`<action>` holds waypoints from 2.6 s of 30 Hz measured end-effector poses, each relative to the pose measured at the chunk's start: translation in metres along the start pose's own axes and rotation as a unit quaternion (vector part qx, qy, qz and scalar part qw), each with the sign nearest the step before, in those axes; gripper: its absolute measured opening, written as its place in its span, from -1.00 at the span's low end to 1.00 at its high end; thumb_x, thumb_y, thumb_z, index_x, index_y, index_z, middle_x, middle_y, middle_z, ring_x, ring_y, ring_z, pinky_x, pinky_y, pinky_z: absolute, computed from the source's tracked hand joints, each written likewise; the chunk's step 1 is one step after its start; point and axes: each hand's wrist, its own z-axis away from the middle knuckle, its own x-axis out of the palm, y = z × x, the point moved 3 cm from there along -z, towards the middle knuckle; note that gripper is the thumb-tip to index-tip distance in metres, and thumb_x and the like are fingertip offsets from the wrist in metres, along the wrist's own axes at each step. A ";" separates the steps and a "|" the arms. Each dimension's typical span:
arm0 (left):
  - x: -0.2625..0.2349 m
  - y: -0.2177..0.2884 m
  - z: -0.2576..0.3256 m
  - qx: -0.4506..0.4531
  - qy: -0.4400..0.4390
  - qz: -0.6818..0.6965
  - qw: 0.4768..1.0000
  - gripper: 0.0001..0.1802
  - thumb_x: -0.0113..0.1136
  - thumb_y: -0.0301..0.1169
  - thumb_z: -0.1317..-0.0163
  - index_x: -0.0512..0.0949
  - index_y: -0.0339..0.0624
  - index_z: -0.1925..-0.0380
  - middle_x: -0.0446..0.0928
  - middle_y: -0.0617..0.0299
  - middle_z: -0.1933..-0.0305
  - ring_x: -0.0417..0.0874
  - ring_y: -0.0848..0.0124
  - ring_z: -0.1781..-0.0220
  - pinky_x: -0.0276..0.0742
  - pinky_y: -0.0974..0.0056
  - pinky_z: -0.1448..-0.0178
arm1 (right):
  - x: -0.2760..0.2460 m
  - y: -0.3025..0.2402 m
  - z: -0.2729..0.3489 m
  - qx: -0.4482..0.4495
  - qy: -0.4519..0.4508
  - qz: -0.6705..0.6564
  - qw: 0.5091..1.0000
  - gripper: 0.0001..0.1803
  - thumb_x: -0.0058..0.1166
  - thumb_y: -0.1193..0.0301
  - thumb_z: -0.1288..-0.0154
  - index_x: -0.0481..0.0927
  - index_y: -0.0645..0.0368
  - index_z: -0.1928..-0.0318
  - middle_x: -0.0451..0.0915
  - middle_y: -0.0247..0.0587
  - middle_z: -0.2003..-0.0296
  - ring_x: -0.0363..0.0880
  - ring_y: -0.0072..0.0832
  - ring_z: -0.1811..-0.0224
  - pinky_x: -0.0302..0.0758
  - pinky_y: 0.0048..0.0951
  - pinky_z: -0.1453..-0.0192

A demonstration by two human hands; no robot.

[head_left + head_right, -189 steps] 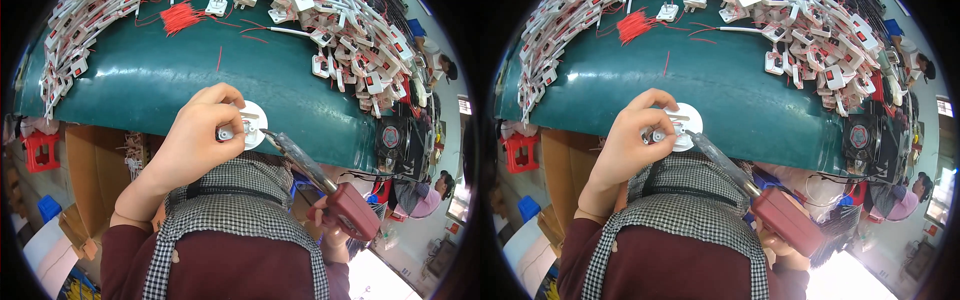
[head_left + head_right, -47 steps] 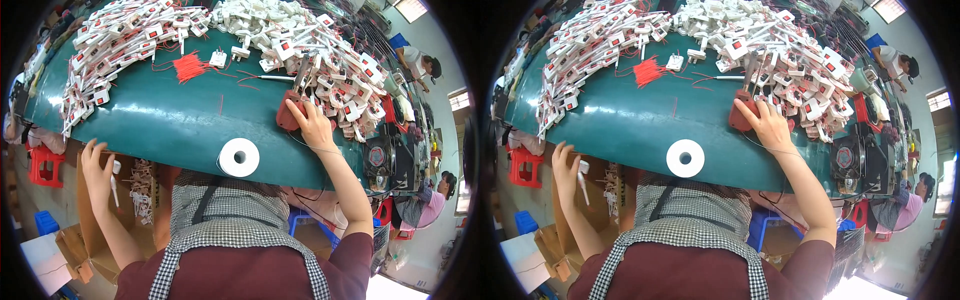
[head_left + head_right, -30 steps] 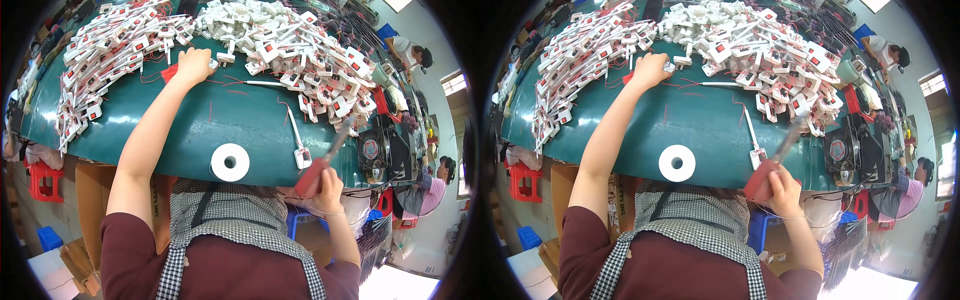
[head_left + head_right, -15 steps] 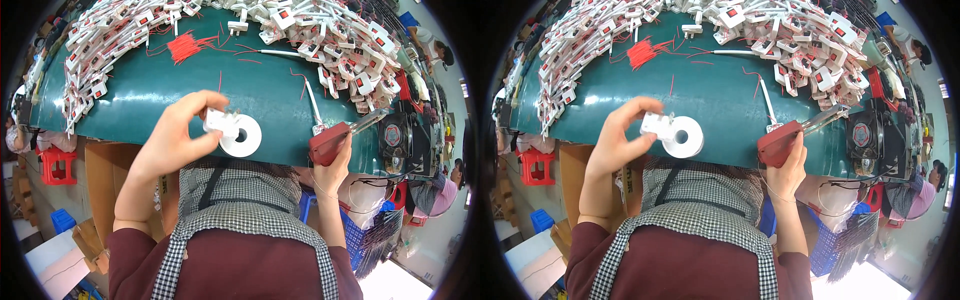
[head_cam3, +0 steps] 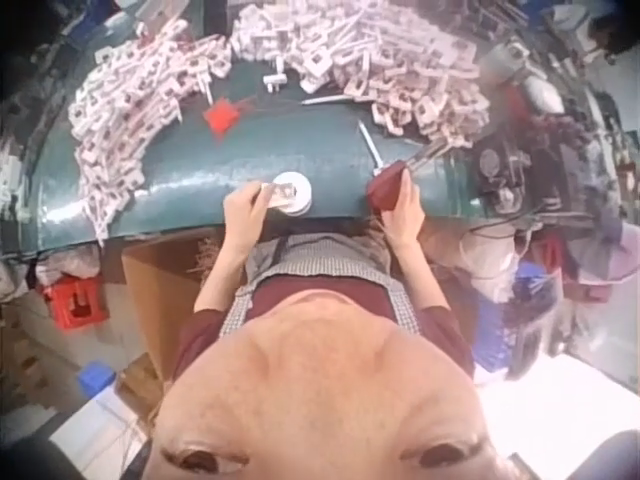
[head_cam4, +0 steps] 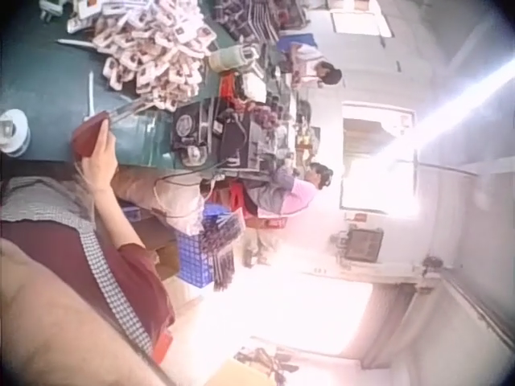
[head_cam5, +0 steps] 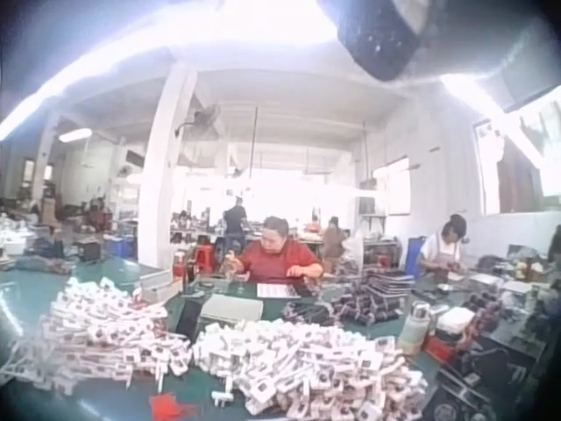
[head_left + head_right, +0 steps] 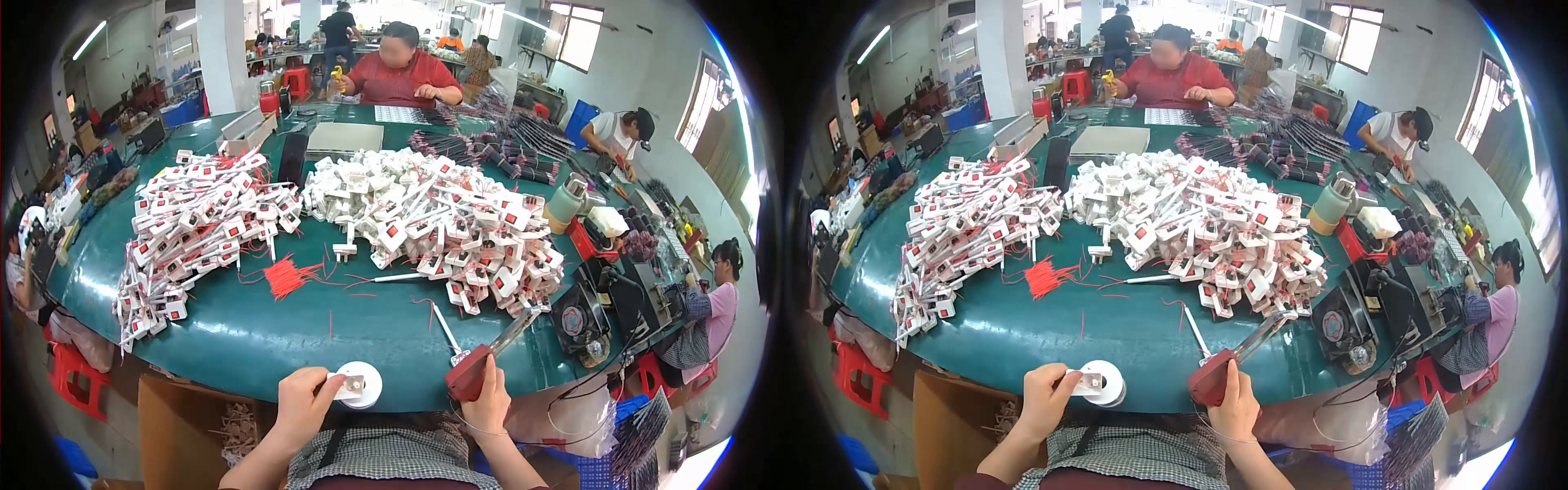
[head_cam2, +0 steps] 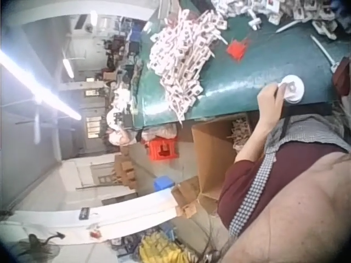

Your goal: The person places electrical switch components onto a base by hand and solders the wires using a soldering gun.

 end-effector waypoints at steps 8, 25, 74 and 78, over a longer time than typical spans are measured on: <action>0.010 -0.019 -0.014 -0.036 -0.021 0.159 0.986 -0.67 -0.02 -0.36 -0.38 0.50 -0.46 0.43 0.39 0.28 0.61 0.34 0.61 0.47 0.32 0.37 0.41 | 0.002 -0.007 -0.022 0.029 0.065 -0.010 0.997 -0.04 0.29 0.39 0.03 0.06 0.22 -0.38 0.47 0.07 0.08 0.56 0.04 0.19 0.55 -0.13 0.26; 0.015 -0.009 -0.007 -0.098 -0.007 0.029 0.995 -0.45 -0.07 -0.14 -0.40 0.49 -0.37 0.65 0.34 0.09 0.73 0.38 0.28 0.65 0.25 0.15 0.50 | 0.000 -0.022 -0.023 0.063 0.058 0.014 0.996 -0.01 0.32 0.41 0.05 0.05 0.13 -0.38 0.46 -0.06 0.12 0.56 -0.06 0.20 0.56 -0.20 0.28; 0.066 -0.006 -0.021 0.279 0.073 -0.188 0.939 -0.38 0.31 -0.36 -0.01 0.43 -0.12 -0.15 0.32 0.17 -0.30 0.31 0.26 -0.35 0.28 -0.01 -0.24 | -0.054 -0.043 -0.044 0.025 0.169 -0.308 0.936 0.11 0.26 0.62 -0.09 -0.27 0.10 -0.46 -0.02 -0.04 -0.42 0.55 -0.32 0.03 0.40 -0.33 -0.14; 0.051 0.004 -0.016 0.269 0.032 -0.234 0.934 -0.29 0.26 -0.19 -0.11 0.30 -0.01 -0.29 0.24 0.18 -0.37 0.17 0.31 -0.45 0.08 -0.18 -0.33 | -0.053 -0.043 -0.047 0.024 0.169 -0.316 0.933 0.10 0.25 0.62 -0.09 -0.27 0.10 -0.46 0.00 -0.04 -0.41 0.56 -0.31 0.04 0.40 -0.32 -0.15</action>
